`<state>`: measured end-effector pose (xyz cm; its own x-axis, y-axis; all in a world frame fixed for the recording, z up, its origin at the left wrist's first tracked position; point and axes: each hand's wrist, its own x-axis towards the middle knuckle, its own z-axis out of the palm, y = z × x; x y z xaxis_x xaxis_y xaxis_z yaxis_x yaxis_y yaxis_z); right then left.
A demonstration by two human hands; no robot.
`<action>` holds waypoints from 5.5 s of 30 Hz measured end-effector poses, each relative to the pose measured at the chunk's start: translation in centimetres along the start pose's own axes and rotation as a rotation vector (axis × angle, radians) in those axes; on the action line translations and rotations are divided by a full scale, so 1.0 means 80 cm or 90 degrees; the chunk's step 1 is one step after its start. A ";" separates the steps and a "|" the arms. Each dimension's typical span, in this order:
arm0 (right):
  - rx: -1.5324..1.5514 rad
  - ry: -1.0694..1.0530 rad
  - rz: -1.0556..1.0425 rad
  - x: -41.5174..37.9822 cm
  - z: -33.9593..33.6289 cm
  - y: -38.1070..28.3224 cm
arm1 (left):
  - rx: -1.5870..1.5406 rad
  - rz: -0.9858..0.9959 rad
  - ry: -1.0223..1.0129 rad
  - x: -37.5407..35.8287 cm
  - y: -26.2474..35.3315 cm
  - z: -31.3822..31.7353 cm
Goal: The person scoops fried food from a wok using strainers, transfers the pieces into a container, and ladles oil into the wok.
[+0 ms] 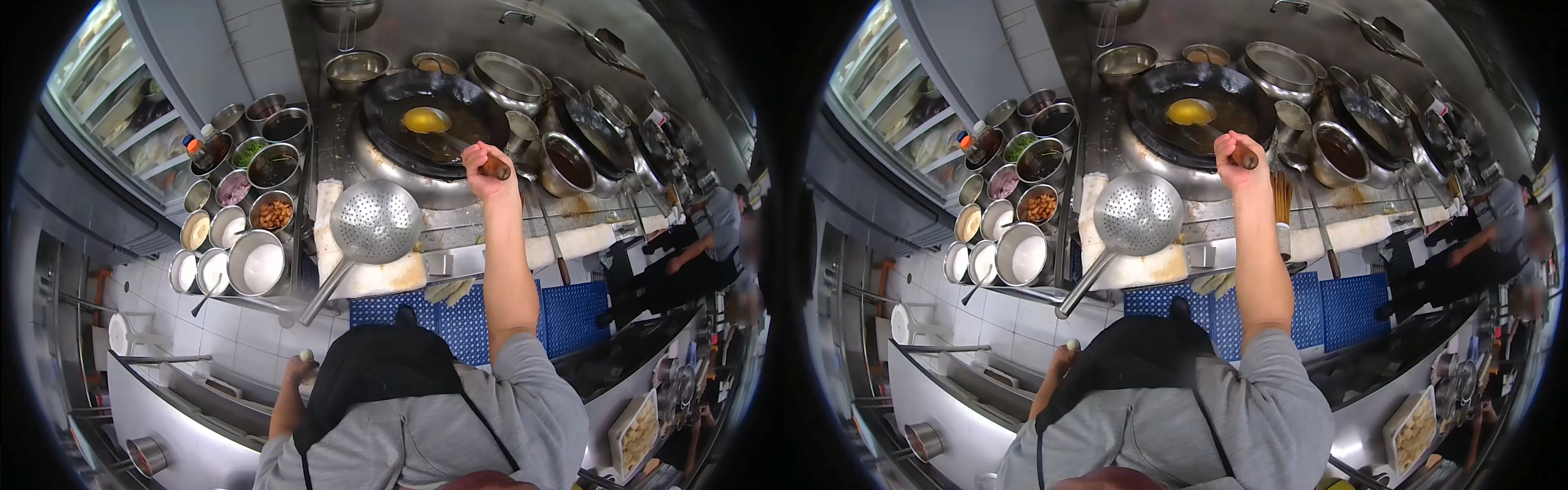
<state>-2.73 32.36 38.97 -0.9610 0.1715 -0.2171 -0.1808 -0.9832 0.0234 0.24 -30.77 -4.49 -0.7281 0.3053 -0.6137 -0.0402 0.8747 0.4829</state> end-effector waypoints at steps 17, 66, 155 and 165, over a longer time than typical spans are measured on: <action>-0.072 -0.062 -0.154 0.064 0.186 -0.046 | -0.144 -0.194 0.048 -0.066 0.137 -0.028; -1.115 0.157 -0.323 0.039 0.057 -0.018 | -0.155 -0.164 -0.004 -0.017 0.123 -0.021; -1.155 0.008 -0.439 0.090 0.113 -0.016 | -1.018 0.486 -0.219 0.054 0.706 -0.387; -1.057 0.183 -0.382 -0.054 -0.027 -0.065 | -1.086 0.631 -0.118 0.110 0.912 -0.588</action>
<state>2.79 36.59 37.69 -0.7539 0.6565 0.0235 0.0971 0.1467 -0.9844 -41.29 18.09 54.70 -0.8408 0.4999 0.2079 -0.3176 -0.7664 0.5584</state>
